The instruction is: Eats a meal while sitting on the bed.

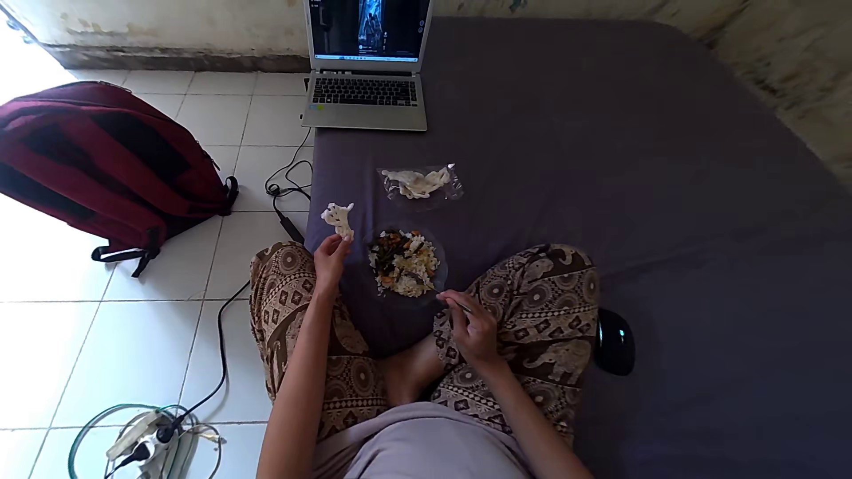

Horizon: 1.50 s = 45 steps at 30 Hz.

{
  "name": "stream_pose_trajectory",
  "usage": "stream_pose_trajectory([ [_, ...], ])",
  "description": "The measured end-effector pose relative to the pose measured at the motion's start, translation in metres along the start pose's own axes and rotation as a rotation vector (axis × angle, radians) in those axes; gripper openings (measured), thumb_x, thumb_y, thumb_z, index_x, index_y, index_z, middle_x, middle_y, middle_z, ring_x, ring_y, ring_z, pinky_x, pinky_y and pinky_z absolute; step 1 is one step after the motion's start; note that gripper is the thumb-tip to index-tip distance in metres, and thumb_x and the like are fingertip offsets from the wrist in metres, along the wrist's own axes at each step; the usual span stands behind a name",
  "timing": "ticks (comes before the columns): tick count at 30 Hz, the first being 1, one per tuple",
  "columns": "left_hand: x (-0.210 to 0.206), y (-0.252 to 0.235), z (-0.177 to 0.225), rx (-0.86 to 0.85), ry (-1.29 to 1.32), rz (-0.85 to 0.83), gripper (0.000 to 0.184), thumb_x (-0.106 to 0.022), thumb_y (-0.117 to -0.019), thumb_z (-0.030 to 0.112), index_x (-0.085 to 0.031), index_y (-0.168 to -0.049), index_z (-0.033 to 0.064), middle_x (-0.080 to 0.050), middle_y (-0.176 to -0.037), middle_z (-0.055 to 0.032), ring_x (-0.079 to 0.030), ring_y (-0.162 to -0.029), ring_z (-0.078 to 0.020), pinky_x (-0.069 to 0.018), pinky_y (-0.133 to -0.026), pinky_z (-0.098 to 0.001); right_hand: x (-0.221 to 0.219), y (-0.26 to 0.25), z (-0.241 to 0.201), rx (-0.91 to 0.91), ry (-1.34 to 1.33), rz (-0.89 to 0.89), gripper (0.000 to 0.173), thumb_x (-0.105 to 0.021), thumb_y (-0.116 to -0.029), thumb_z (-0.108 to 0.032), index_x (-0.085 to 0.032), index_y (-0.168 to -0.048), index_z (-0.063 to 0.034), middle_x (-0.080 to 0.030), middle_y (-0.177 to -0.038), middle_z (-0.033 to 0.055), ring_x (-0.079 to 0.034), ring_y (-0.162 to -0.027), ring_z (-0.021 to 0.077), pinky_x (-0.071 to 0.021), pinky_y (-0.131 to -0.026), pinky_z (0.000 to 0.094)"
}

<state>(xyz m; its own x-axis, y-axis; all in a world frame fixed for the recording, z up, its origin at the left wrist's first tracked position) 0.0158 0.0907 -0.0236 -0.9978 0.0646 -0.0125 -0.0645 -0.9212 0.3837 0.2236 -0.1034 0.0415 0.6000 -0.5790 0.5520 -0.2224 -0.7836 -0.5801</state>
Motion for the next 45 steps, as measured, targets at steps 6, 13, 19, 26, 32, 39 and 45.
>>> stream_pose_trajectory([
  [6, 0.002, 0.005, -0.001, -0.002, 0.007, 0.000, 0.026, -0.057, -0.1033, 0.007, -0.057, -0.124, -0.0091, -0.066, -0.103, -0.0134, -0.061, -0.082, -0.0073, -0.0507, -0.077, -0.0231, 0.028, -0.006, 0.007, -0.250, 0.028, 0.106, 0.030, -0.047, -0.1027, -0.005, -0.066, -0.104, 0.0183, -0.074, -0.091, 0.0233, -0.074, -0.081, 0.0129, -0.0567, -0.081, 0.0196],
  [13, 0.002, 0.004, 0.000, 0.003, -0.002, -0.002, 0.026, -0.056, -0.1041, 0.007, -0.056, -0.125, -0.0088, -0.066, -0.104, -0.0144, -0.061, -0.084, -0.0089, -0.0505, -0.079, -0.0247, 0.008, 0.003, 0.005, -0.240, 0.055, 0.032, 0.027, -0.050, -0.0990, -0.003, -0.067, -0.104, 0.0164, -0.073, -0.091, 0.0249, -0.075, -0.077, 0.0248, -0.0606, -0.075, 0.0298],
  [19, 0.004, 0.004, -0.003, -0.002, 0.002, 0.005, 0.025, -0.056, -0.1038, 0.007, -0.057, -0.124, -0.0086, -0.065, -0.103, -0.0133, -0.061, -0.083, -0.0080, -0.0504, -0.078, -0.0234, -0.015, 0.006, 0.012, -0.390, -0.107, 0.013, 0.027, -0.048, -0.1014, -0.003, -0.065, -0.108, 0.0171, -0.074, -0.089, 0.0210, -0.076, -0.079, 0.0169, -0.0597, -0.077, 0.0250],
  [26, 0.003, 0.005, -0.001, 0.007, -0.005, 0.003, 0.027, -0.056, -0.1038, 0.007, -0.056, -0.125, -0.0102, -0.065, -0.106, -0.0162, -0.062, -0.085, -0.0086, -0.0503, -0.079, -0.0234, 0.005, 0.004, 0.012, -0.272, -0.077, 0.051, 0.030, -0.047, -0.1023, -0.004, -0.066, -0.106, 0.0180, -0.074, -0.093, 0.0223, -0.075, -0.083, 0.0130, -0.0573, -0.082, 0.0205],
  [32, 0.002, 0.002, -0.003, -0.008, -0.003, 0.004, 0.026, -0.058, -0.1031, 0.007, -0.057, -0.123, -0.0093, -0.066, -0.101, -0.0132, -0.061, -0.080, -0.0068, -0.0503, -0.076, -0.0226, 0.018, -0.007, 0.010, -0.309, -0.045, 0.114, 0.028, -0.050, -0.1009, -0.005, -0.065, -0.103, 0.0178, -0.074, -0.088, 0.0213, -0.075, -0.079, 0.0103, -0.0580, -0.077, 0.0191],
  [39, 0.000, 0.001, -0.004, 0.007, -0.024, -0.001, 0.027, -0.057, -0.1035, 0.007, -0.057, -0.124, -0.0096, -0.066, -0.104, -0.0148, -0.061, -0.082, -0.0082, -0.0504, -0.077, -0.0236, -0.003, -0.018, 0.006, -0.376, -0.061, 0.037, 0.025, -0.051, -0.1004, -0.003, -0.066, -0.107, 0.0167, -0.073, -0.090, 0.0238, -0.076, -0.079, 0.0186, -0.0597, -0.074, 0.0253],
  [45, -0.002, 0.000, -0.003, 0.015, -0.058, -0.007, 0.030, -0.056, -0.1043, 0.008, -0.055, -0.128, -0.0102, -0.065, -0.110, -0.0191, -0.062, -0.087, -0.0121, -0.0504, -0.081, -0.0268, -0.013, -0.011, 0.040, -0.679, -0.333, 0.059, 0.030, -0.040, -0.1075, -0.005, -0.057, -0.114, 0.0185, -0.073, -0.088, 0.0141, -0.072, -0.078, 0.0058, -0.0588, -0.077, 0.0205],
])
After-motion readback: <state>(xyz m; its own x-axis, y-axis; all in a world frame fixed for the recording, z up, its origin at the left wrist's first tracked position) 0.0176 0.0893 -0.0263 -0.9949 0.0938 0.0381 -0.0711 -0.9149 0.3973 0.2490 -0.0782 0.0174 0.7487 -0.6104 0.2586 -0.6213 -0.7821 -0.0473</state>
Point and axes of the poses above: each hand's wrist, its own y-axis away from the middle knuckle, its own x-axis out of the back of the hand, z = x × y, the point moved 8 cm from there along -y, towards the middle knuckle
